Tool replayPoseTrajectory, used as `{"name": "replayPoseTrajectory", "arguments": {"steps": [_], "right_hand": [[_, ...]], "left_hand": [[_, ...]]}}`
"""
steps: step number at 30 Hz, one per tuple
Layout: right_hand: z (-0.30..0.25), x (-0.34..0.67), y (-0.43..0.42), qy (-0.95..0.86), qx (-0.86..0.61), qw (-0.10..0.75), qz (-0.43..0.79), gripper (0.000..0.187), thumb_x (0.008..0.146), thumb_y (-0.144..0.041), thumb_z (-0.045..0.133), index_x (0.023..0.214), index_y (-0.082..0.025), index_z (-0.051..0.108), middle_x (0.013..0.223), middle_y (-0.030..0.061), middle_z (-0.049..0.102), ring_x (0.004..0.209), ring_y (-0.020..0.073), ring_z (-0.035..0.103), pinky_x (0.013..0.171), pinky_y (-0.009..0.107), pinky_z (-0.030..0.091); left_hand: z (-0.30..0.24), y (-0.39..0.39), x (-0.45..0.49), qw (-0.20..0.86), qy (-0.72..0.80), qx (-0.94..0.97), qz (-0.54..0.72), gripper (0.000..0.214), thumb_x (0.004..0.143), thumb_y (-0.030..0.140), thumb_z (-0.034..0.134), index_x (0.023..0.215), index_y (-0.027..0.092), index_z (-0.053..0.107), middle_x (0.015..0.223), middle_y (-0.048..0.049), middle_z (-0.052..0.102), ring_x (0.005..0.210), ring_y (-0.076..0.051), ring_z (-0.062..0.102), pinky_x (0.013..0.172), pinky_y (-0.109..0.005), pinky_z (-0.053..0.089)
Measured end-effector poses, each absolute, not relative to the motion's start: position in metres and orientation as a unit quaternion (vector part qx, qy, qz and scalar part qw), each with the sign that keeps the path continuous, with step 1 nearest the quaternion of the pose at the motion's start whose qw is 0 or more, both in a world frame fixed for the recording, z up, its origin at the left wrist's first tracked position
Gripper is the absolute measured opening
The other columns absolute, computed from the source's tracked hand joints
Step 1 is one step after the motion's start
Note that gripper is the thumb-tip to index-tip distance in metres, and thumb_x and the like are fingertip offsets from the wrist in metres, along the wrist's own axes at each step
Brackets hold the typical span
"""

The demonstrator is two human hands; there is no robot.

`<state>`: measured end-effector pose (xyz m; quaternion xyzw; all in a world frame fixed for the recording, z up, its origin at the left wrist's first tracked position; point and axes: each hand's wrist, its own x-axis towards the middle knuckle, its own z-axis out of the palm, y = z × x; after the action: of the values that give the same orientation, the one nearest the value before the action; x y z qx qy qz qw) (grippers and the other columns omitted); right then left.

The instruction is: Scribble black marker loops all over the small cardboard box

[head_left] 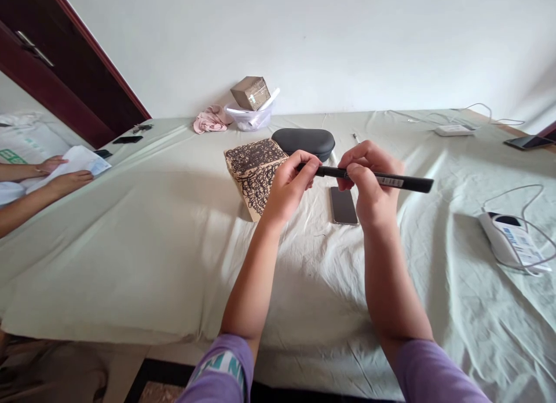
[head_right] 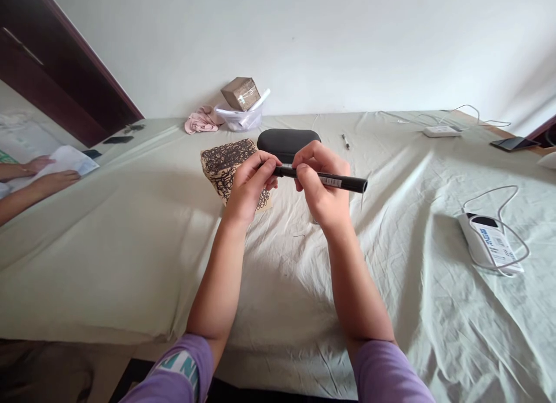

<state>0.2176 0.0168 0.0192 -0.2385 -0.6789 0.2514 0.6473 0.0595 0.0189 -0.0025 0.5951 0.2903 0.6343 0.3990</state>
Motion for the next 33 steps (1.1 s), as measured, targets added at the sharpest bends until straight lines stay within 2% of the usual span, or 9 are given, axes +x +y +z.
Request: {"name": "replayPoseTrajectory", "arguments": {"steps": [4, 7, 12, 15, 20, 25, 29, 31, 33], "right_hand": [[0.017, 0.214, 0.019, -0.678, -0.221, 0.647, 0.27, 0.025, 0.098, -0.029, 0.067, 0.075, -0.024, 0.06, 0.062, -0.0044, 0.055, 0.05, 0.012, 0.049, 0.051, 0.03, 0.043], [0.015, 0.212, 0.021, -0.678, -0.214, 0.644, 0.282, 0.024, 0.098, -0.03, 0.065, 0.076, -0.024, 0.059, 0.066, -0.0034, 0.057, 0.051, 0.0116, 0.049, 0.052, 0.03, 0.044], [0.006, 0.204, 0.027, -0.671, -0.243, 0.625, 0.314, 0.02, 0.1, -0.039, 0.064, 0.084, -0.027, 0.057, 0.069, -0.0035, 0.052, 0.057, 0.0139, 0.051, 0.055, 0.031, 0.047], [-0.001, 0.196, 0.03, -0.658, -0.222, 0.631, 0.347, 0.016, 0.1, -0.035, 0.061, 0.088, -0.027, 0.056, 0.071, -0.0042, 0.048, 0.056, 0.0134, 0.048, 0.053, 0.03, 0.044], [-0.009, 0.186, 0.032, -0.634, -0.194, 0.63, 0.404, 0.02, 0.105, -0.042, 0.062, 0.095, -0.027, 0.054, 0.072, -0.0054, 0.047, 0.055, 0.0119, 0.044, 0.052, 0.028, 0.038], [-0.009, 0.188, 0.039, -0.61, -0.171, 0.595, 0.494, 0.016, 0.102, -0.04, 0.063, 0.1, -0.027, 0.054, 0.057, -0.0121, 0.037, 0.047, 0.0099, 0.03, 0.05, 0.026, 0.027], [-0.005, 0.198, 0.047, -0.581, -0.204, 0.598, 0.513, 0.032, 0.091, -0.039, 0.078, 0.093, -0.029, 0.048, 0.058, -0.0142, 0.029, 0.046, 0.0075, 0.025, 0.049, 0.024, 0.023], [-0.003, 0.207, 0.053, -0.565, -0.237, 0.613, 0.498, 0.034, 0.085, -0.036, 0.081, 0.092, -0.028, 0.049, 0.06, -0.0131, 0.032, 0.047, 0.0078, 0.03, 0.049, 0.024, 0.025], [-0.003, 0.218, 0.06, -0.545, -0.278, 0.613, 0.499, 0.032, 0.08, -0.033, 0.082, 0.094, -0.027, 0.054, 0.063, -0.0105, 0.043, 0.05, 0.0083, 0.036, 0.049, 0.025, 0.027]], "left_hand": [[-0.002, 0.017, 0.064, 0.411, 0.285, 0.604, 0.621, 0.038, 0.104, 0.056, 0.069, 0.089, 0.022, 0.067, 0.069, 0.0035, 0.049, 0.062, -0.011, 0.047, 0.059, -0.025, 0.041], [-0.002, 0.015, 0.066, 0.406, 0.292, 0.612, 0.612, 0.036, 0.107, 0.052, 0.066, 0.089, 0.022, 0.064, 0.073, 0.0029, 0.052, 0.063, -0.011, 0.05, 0.06, -0.025, 0.043], [-0.002, 0.012, 0.064, 0.334, 0.321, 0.632, 0.621, 0.029, 0.107, 0.047, 0.068, 0.093, 0.023, 0.061, 0.082, 0.0023, 0.062, 0.068, -0.01, 0.06, 0.065, -0.024, 0.047], [-0.003, 0.013, 0.059, 0.302, 0.328, 0.65, 0.616, 0.031, 0.108, 0.051, 0.066, 0.095, 0.023, 0.06, 0.083, 0.0017, 0.063, 0.072, -0.012, 0.065, 0.068, -0.025, 0.051], [-0.005, 0.016, 0.049, 0.263, 0.323, 0.669, 0.616, 0.033, 0.108, 0.056, 0.063, 0.098, 0.024, 0.062, 0.082, -0.0003, 0.061, 0.079, -0.017, 0.07, 0.071, -0.029, 0.054], [-0.009, 0.021, 0.037, 0.228, 0.359, 0.688, 0.588, 0.03, 0.109, 0.055, 0.061, 0.109, 0.025, 0.064, 0.093, -0.0016, 0.065, 0.08, -0.016, 0.067, 0.073, -0.029, 0.054], [-0.014, 0.027, 0.014, 0.172, 0.386, 0.696, 0.581, 0.036, 0.107, 0.054, 0.065, 0.133, 0.03, 0.062, 0.128, -0.0072, 0.068, 0.102, -0.019, 0.072, 0.088, -0.033, 0.059], [-0.017, 0.03, -0.008, 0.109, 0.423, 0.671, 0.599, 0.042, 0.105, 0.053, 0.069, 0.14, 0.032, 0.06, 0.141, -0.0088, 0.064, 0.121, -0.025, 0.069, 0.102, -0.04, 0.059], [-0.023, 0.034, -0.034, 0.044, 0.473, 0.629, 0.615, 0.049, 0.099, 0.052, 0.076, 0.141, 0.033, 0.059, 0.15, -0.009, 0.059, 0.139, -0.031, 0.059, 0.117, -0.049, 0.053]]}}
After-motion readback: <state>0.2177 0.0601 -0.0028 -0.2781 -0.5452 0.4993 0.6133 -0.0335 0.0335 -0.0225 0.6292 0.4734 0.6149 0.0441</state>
